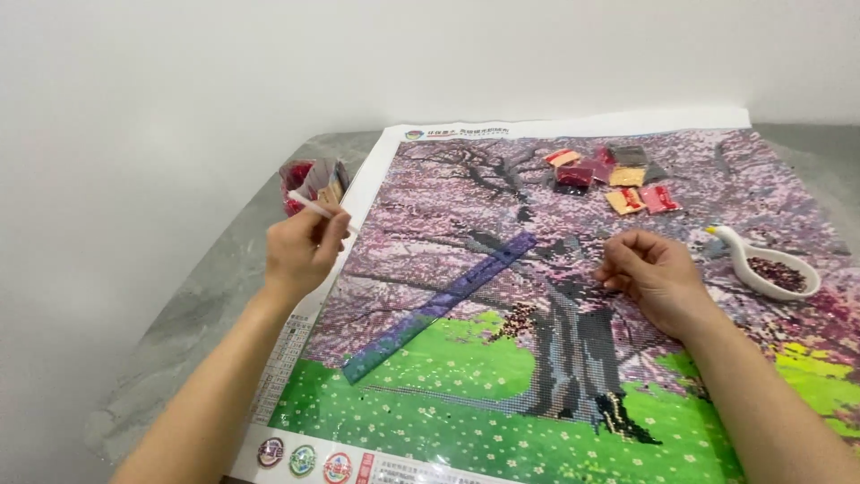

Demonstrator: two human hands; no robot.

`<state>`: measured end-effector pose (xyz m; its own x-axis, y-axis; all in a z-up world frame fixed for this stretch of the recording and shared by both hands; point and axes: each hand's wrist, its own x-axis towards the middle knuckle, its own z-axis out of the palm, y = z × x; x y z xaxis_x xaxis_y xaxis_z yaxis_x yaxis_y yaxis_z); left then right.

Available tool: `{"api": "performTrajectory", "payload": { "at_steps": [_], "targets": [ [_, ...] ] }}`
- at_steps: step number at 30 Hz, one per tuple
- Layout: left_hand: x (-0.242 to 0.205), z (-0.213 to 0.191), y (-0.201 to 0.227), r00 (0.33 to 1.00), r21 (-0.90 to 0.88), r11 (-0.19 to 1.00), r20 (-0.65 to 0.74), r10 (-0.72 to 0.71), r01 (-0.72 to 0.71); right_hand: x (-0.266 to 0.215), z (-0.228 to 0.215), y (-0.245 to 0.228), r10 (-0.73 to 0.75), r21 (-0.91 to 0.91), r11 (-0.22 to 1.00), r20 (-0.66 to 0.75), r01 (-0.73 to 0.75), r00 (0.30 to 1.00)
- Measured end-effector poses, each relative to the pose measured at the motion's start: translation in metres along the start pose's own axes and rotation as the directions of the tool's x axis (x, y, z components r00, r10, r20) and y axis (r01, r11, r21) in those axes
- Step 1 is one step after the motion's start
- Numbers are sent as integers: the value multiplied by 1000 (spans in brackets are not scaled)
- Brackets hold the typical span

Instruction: The person is using a purple ruler and a white stylus to align and straighten rows of small resin diamonds on a diamond painting canvas.

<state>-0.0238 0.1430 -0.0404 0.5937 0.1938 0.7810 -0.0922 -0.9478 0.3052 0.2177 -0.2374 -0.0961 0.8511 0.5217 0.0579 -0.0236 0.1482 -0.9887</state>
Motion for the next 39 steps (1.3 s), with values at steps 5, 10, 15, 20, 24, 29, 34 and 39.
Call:
{"api": "performTrajectory", "payload": {
  "at_steps": [5,10,15,20,24,29,34,39],
  "targets": [
    [-22,-30,9,944,-142,933,36,-329,331,10,-13,17,31,-24,999,64,-30,997],
    [-24,-33,40,921,-495,781,132,-367,382,10,-31,33,-40,-101,994,36,44,999],
    [-54,-69,91,956,-494,835,271,-115,241,31,-64,73,-75,-265,961,9,75,997],
    [-105,-78,107,916,-408,844,341,-211,347,58,-94,103,-62,-378,924,26,67,998],
    [-122,-74,108,854,-341,807,389,-345,481,62,-101,108,27,-502,856,-194,-123,981],
    [-132,-70,99,875,-263,883,405,-265,389,59,-75,85,20,-470,881,-94,-62,995],
    [-130,-69,103,881,-176,906,362,-303,384,50,-108,102,-81,-374,921,76,104,994],
    [-127,-70,105,884,-164,918,375,-279,360,32,-84,77,-119,-416,896,110,155,987]
  ]
}}
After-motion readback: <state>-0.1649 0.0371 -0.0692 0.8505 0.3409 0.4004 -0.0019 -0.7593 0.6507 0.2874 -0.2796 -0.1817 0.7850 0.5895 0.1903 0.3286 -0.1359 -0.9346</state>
